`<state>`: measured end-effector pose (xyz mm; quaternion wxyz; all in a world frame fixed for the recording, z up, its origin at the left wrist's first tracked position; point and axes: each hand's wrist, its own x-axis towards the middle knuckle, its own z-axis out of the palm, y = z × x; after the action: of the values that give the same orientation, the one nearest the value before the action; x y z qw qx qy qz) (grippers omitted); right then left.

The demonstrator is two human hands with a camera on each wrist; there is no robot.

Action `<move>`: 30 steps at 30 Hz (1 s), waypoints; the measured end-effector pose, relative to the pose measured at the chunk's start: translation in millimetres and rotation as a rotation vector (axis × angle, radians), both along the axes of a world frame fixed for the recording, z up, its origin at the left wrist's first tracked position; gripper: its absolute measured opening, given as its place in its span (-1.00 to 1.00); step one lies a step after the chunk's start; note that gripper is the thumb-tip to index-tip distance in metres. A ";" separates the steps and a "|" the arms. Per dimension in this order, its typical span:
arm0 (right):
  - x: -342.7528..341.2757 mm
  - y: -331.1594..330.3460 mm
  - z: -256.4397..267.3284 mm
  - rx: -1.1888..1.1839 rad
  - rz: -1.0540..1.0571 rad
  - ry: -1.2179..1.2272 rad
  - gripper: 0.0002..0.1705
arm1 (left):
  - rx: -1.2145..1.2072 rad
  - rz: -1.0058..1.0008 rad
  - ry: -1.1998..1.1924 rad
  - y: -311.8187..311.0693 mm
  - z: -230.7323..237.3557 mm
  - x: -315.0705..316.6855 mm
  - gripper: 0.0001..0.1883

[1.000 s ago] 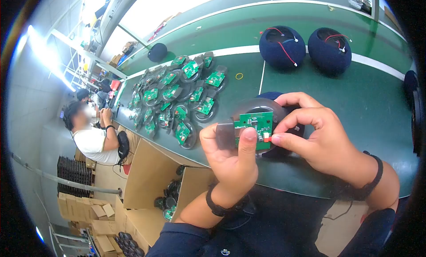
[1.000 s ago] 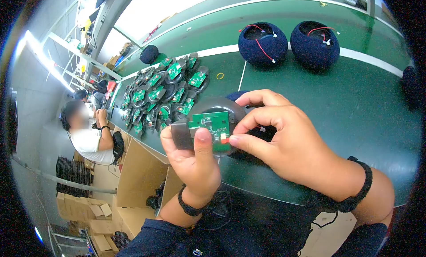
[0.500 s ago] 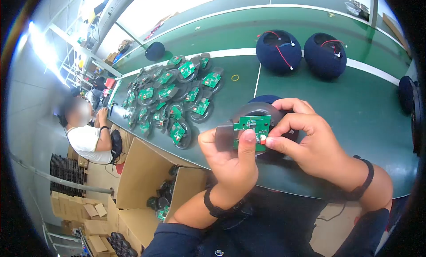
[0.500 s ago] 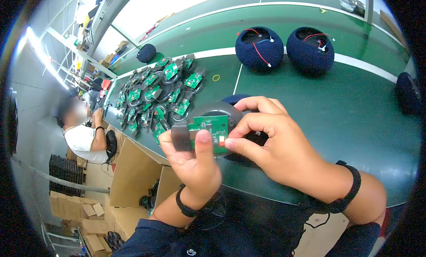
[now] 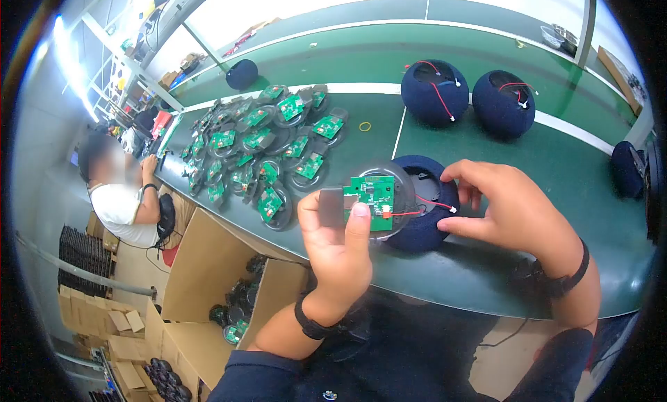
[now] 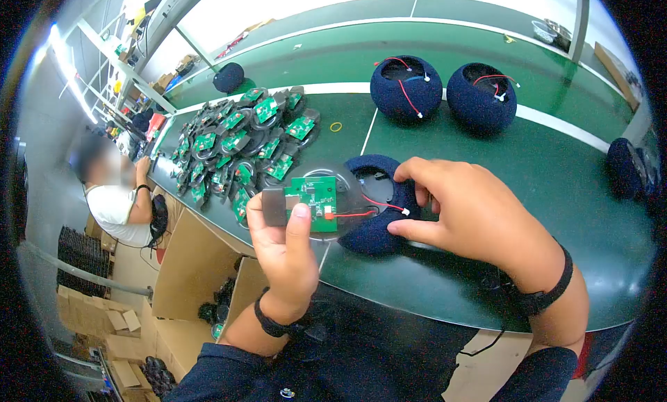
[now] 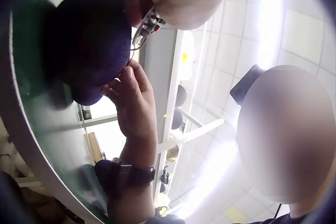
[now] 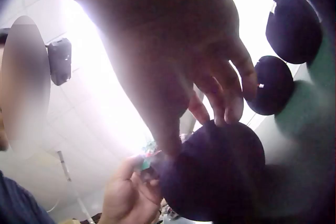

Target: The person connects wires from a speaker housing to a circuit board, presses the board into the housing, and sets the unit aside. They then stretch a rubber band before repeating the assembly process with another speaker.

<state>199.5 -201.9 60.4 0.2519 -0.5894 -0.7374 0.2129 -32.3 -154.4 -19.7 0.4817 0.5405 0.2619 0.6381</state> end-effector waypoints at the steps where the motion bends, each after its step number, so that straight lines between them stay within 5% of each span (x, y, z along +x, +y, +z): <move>1: 0.9 0.0 -2.1 -0.004 0.000 -0.010 -0.60 | -0.015 -0.017 -0.003 1.0 -1.8 -1.7 -0.62; 7: 5.6 5.8 -14.2 0.300 0.114 -0.114 -0.77 | -0.001 0.014 -0.013 1.0 -1.4 -3.9 -0.63; 12: -1.6 16.6 -23.7 0.391 0.108 0.349 -0.84 | -0.009 -0.026 -0.022 -6.5 -3.2 -7.2 -0.58; 27: -26.3 13.3 -43.9 0.098 -0.012 1.060 -0.88 | 0.091 -0.059 -0.034 -4.8 -3.7 0.6 -0.57; 30: -21.3 17.7 -47.5 0.341 0.056 0.653 -0.82 | 0.079 -0.075 -0.048 -2.9 -0.5 3.8 -0.57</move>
<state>178.2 -184.3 12.9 0.5626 -0.4194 -0.6590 0.2707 -28.5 -157.3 -20.2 0.4897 0.5530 0.2046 0.6423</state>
